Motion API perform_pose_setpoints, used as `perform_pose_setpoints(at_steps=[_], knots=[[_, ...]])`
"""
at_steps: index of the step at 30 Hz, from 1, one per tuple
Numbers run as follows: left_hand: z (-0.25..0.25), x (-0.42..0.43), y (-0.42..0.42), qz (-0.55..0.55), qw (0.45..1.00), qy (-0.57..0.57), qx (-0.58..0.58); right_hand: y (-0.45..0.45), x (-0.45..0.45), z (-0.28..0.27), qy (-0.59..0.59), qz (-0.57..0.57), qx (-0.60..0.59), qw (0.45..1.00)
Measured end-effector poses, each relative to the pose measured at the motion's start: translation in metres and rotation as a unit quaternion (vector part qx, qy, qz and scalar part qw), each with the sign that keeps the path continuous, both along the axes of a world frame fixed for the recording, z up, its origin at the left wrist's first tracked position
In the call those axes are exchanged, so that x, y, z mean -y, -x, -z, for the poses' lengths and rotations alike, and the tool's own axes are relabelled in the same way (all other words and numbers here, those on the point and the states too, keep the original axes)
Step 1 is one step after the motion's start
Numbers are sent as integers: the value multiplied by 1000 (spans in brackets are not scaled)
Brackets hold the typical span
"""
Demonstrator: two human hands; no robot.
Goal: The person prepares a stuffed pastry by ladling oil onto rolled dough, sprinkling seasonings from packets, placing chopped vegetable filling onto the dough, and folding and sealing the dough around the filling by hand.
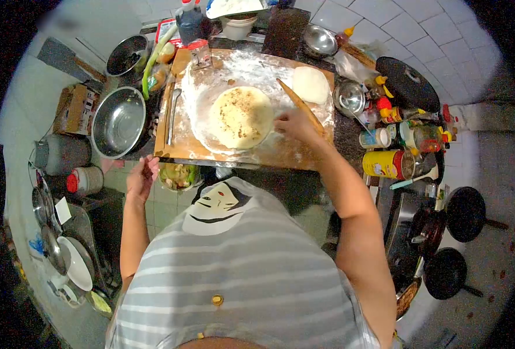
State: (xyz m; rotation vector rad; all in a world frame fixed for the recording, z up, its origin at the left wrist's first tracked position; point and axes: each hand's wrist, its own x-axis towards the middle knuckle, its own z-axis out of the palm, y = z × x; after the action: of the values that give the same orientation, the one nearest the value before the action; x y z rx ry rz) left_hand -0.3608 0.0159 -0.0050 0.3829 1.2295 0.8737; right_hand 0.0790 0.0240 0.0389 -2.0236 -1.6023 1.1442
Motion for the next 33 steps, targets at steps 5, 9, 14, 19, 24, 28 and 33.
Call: perform_pose_setpoints(at_steps=[5,9,14,19,24,28,33], knots=[[-5,26,14,-65,998,1,-7,9,-44,63,-65,-76,86,991],[6,61,23,-113,994,9,5,-13,-68,79,-110,-214,138,961],[-2,85,16,-160,986,37,-31,10,-62,37,18,-182,92,979],[7,92,8,-197,980,9,16,31,-58,43,-64,-246,70,965],[-14,94,-9,-206,978,4,-18,54,-87,27,-37,-274,135,951],[-23,115,-17,-240,970,5,-34,56,-88,9,-78,-306,111,942],[-18,176,-25,-314,947,44,-41,64,-92,-10,-33,-375,199,905]])
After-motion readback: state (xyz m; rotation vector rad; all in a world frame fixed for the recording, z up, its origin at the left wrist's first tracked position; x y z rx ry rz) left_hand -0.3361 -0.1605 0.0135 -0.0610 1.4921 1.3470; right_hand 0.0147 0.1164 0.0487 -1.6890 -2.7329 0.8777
